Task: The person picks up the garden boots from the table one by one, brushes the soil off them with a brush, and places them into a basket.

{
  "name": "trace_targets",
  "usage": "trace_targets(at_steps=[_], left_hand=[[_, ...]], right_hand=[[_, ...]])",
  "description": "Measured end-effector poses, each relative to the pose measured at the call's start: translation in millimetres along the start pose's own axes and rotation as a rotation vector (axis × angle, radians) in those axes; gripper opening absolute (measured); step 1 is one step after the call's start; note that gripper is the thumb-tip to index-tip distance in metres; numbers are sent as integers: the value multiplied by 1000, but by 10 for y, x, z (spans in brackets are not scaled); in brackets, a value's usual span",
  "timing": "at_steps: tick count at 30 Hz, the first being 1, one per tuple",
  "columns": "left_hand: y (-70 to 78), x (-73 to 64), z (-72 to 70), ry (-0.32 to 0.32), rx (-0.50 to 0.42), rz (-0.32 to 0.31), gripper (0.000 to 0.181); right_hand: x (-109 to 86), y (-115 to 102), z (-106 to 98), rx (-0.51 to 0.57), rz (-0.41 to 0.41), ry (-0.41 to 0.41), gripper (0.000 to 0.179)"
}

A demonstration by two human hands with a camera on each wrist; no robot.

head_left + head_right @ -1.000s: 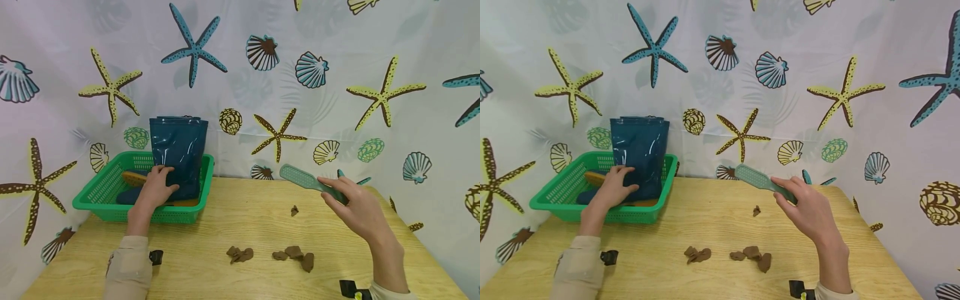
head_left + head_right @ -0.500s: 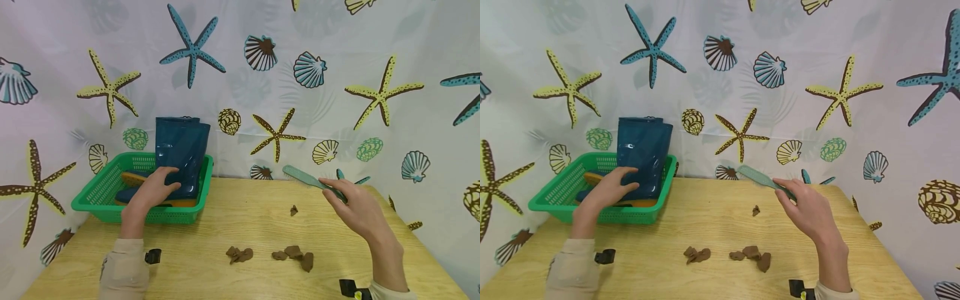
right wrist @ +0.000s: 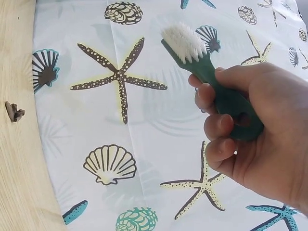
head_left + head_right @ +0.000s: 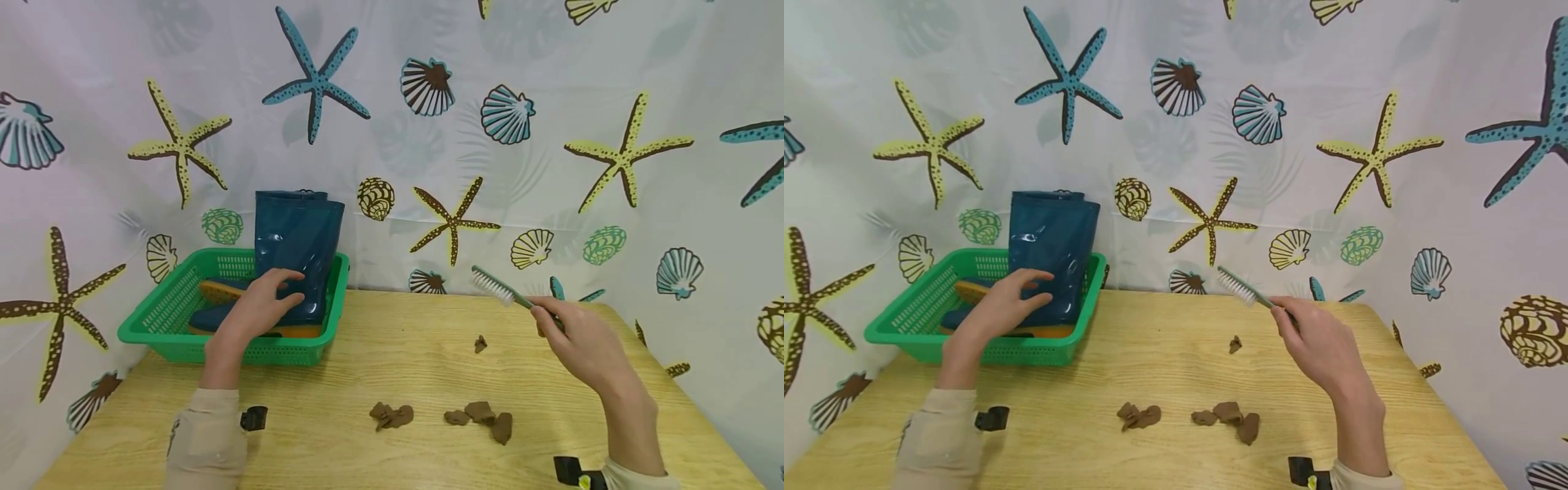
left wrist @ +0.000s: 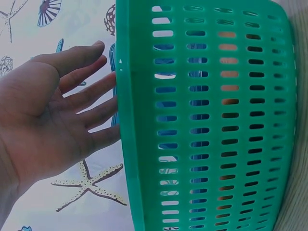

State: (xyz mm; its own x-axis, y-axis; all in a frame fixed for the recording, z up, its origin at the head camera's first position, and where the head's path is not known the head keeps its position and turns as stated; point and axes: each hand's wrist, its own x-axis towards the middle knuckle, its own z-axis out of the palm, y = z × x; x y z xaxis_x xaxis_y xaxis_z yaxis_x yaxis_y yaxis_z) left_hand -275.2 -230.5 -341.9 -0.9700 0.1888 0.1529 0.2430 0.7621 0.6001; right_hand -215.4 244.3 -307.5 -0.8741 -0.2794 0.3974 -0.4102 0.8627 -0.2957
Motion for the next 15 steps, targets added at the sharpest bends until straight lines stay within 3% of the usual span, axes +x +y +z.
trace_targets(at_steps=[15], left_hand=[[67, 30, 88, -35, -12, 40, 42]], right_hand=[[6, 64, 25, 58, 67, -100, 31]])
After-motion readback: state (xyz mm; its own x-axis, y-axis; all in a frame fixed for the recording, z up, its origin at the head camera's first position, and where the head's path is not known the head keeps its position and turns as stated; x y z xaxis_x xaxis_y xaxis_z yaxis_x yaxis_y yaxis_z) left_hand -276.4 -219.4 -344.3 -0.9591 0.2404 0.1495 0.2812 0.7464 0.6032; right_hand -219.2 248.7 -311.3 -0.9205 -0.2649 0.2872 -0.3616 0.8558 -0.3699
